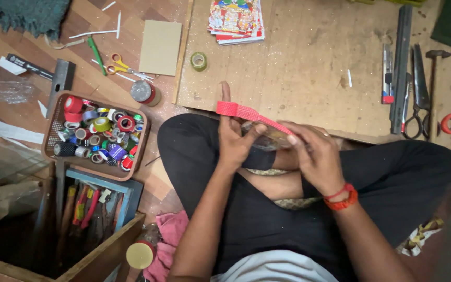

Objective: The person wraps a small printed card with red patterned tape, folds the edges, and trims the excess with a utility knife. They repeat the process on a second card, stacking the finished items on the work surface.

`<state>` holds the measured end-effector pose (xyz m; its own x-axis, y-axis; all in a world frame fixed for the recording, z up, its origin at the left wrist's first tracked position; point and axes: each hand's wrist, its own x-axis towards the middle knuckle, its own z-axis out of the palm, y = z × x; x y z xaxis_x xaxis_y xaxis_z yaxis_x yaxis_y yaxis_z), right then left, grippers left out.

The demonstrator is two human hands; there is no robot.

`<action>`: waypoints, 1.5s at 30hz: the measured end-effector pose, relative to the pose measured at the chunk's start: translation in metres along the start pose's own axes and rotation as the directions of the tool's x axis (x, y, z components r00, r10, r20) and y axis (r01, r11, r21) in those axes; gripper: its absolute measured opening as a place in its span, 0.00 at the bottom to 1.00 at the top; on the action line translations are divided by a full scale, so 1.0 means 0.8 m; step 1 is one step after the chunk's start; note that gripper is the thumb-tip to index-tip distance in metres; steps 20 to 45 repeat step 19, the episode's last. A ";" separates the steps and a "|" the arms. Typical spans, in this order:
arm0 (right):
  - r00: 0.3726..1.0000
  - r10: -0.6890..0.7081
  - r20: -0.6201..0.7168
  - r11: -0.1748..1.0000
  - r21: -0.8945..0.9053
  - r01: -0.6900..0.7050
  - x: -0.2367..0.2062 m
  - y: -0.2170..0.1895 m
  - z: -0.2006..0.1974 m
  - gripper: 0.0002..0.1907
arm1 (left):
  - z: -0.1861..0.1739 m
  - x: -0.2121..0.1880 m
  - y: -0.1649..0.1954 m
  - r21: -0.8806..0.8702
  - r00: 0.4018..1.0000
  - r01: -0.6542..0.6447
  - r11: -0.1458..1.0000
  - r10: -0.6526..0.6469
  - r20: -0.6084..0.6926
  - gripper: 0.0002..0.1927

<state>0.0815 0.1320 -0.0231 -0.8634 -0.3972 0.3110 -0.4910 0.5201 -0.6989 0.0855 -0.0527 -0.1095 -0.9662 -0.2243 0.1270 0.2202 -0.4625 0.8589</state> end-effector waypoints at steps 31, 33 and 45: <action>0.884 -0.464 -0.067 0.886 -0.024 0.463 -0.024 -0.230 0.064 0.20 | -0.064 -0.003 0.073 -0.079 0.972 -0.198 0.977 0.185 -0.146 0.15; 0.884 -0.464 -0.067 0.886 -0.024 0.463 -0.024 -0.230 0.064 0.20 | -0.064 -0.003 0.073 -0.079 0.972 -0.198 0.977 0.185 -0.146 0.15; 0.884 -0.464 -0.067 0.886 -0.024 0.463 -0.024 -0.230 0.064 0.20 | -0.064 -0.003 0.073 -0.079 0.972 -0.198 0.977 0.185 -0.146 0.15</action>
